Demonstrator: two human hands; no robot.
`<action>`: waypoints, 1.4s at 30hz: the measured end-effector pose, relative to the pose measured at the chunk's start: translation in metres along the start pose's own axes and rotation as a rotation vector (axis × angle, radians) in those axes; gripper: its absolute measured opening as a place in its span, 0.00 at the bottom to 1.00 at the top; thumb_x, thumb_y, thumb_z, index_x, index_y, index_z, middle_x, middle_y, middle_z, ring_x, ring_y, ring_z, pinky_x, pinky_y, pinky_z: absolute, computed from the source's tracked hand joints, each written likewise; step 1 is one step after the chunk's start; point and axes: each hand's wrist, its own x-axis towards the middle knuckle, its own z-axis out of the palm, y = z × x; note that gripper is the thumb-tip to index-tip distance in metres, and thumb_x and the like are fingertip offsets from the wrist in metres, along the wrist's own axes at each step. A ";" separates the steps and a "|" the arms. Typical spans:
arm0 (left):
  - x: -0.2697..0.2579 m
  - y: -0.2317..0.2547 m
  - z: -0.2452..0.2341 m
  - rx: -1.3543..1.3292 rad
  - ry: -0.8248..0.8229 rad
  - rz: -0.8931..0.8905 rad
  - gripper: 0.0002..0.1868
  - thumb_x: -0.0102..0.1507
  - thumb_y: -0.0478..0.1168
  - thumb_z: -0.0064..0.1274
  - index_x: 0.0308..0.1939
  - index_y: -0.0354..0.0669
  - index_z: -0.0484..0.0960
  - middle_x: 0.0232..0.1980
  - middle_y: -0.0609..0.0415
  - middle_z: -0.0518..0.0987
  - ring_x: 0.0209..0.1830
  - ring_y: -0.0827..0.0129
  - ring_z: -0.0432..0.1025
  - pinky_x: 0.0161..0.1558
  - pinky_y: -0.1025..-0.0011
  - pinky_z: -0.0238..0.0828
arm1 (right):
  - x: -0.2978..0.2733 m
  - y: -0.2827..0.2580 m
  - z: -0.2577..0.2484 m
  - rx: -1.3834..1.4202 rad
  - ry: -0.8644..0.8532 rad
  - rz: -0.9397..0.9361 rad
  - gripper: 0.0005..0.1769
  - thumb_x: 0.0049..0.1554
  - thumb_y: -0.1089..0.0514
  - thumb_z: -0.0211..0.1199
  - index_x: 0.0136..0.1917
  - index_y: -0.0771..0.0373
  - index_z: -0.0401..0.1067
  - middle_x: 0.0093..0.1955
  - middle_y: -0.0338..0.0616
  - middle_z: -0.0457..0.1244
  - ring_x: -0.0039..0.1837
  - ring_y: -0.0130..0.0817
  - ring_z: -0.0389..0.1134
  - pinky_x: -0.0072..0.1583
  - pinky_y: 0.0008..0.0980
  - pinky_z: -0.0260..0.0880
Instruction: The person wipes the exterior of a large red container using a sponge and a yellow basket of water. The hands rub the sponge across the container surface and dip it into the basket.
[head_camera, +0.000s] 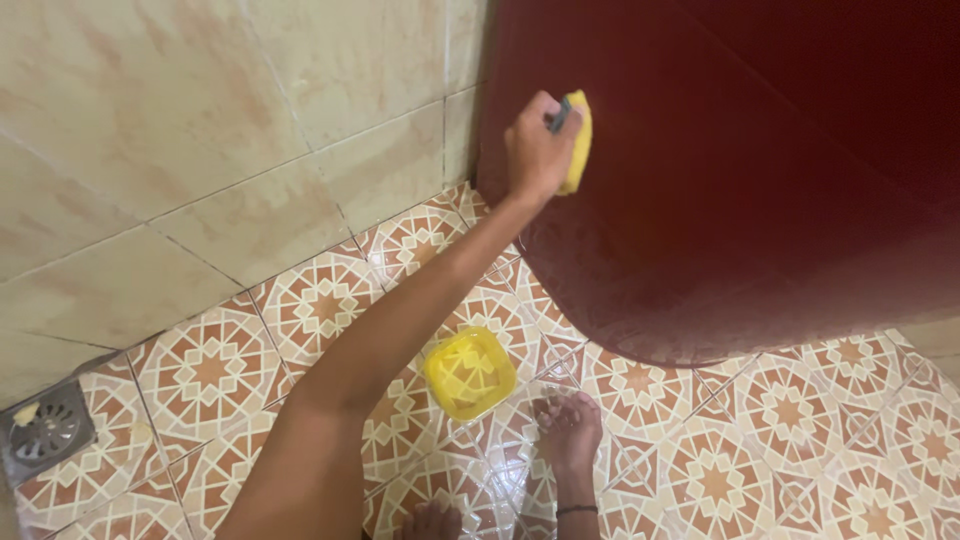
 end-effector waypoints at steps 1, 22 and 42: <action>-0.006 0.002 0.001 0.000 0.002 0.000 0.15 0.61 0.46 0.59 0.32 0.38 0.77 0.28 0.47 0.83 0.29 0.60 0.81 0.36 0.61 0.76 | 0.000 0.000 0.000 -0.005 -0.011 -0.006 0.14 0.57 0.59 0.56 0.57 0.56 0.60 0.44 0.47 0.61 0.43 0.36 0.61 0.42 0.38 0.63; 0.054 -0.064 -0.027 0.061 0.221 -0.040 0.14 0.61 0.46 0.59 0.37 0.41 0.73 0.33 0.46 0.82 0.35 0.56 0.79 0.44 0.58 0.74 | 0.013 0.012 -0.014 0.091 0.032 0.058 0.12 0.58 0.56 0.58 0.53 0.54 0.61 0.46 0.43 0.60 0.43 0.35 0.60 0.44 0.37 0.63; 0.012 -0.043 0.004 0.081 0.115 -0.026 0.14 0.62 0.47 0.56 0.33 0.41 0.73 0.30 0.47 0.81 0.33 0.51 0.79 0.41 0.54 0.73 | 0.033 0.000 -0.062 0.034 -0.072 -0.060 0.12 0.61 0.53 0.58 0.55 0.58 0.63 0.44 0.42 0.61 0.43 0.35 0.62 0.46 0.39 0.66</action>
